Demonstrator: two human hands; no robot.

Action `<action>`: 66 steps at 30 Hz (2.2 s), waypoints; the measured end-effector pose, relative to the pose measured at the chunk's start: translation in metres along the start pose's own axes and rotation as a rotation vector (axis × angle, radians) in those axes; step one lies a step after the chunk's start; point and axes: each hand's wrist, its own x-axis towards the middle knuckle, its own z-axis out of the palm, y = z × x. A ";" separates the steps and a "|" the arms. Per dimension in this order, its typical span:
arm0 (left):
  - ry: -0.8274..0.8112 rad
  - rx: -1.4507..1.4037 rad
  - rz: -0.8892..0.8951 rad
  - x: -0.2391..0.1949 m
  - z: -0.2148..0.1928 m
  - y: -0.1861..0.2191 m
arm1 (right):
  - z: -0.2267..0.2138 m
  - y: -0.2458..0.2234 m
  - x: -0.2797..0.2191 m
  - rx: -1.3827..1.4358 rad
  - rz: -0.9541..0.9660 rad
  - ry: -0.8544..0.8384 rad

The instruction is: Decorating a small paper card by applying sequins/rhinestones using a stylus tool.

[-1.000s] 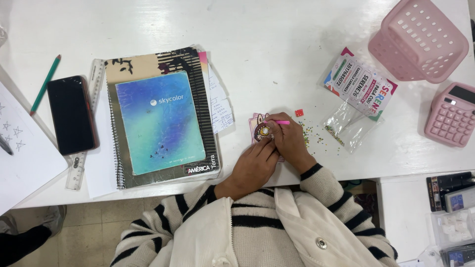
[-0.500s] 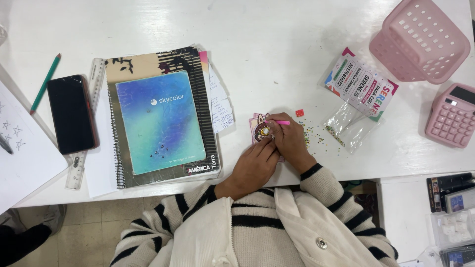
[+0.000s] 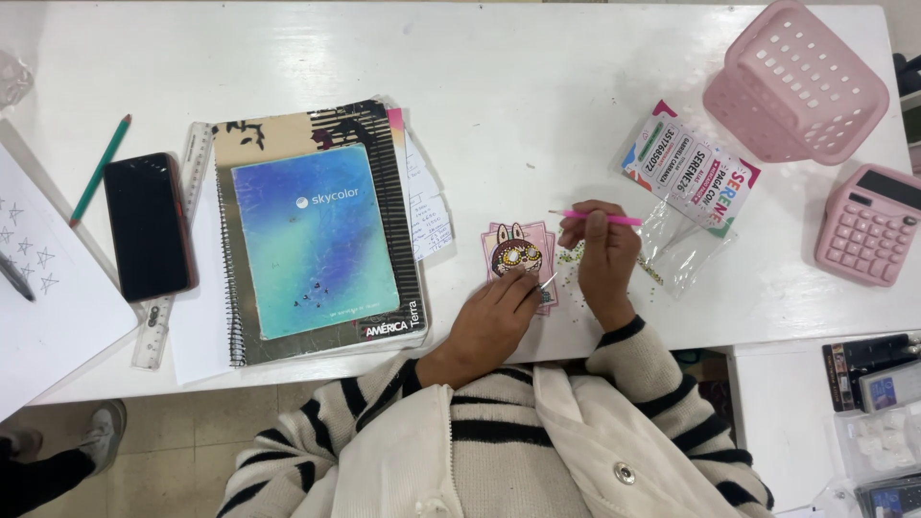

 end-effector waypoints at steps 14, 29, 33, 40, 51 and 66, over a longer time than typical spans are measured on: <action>-0.075 0.006 0.030 -0.008 0.006 -0.005 | -0.004 0.000 -0.019 0.059 0.043 0.058; 0.058 0.011 0.090 -0.002 -0.009 0.002 | -0.008 -0.004 -0.022 0.091 0.033 -0.043; 0.099 -0.012 0.106 0.004 -0.017 0.006 | -0.007 -0.011 -0.016 0.464 0.147 0.051; 0.134 -0.065 0.123 0.007 -0.020 0.013 | -0.018 -0.006 -0.008 0.882 0.266 0.116; -0.018 0.055 0.190 0.026 -0.013 0.031 | -0.017 -0.031 -0.008 0.820 0.140 0.207; 0.002 0.188 0.011 0.003 -0.009 0.008 | -0.003 -0.006 -0.035 -0.328 0.054 -0.100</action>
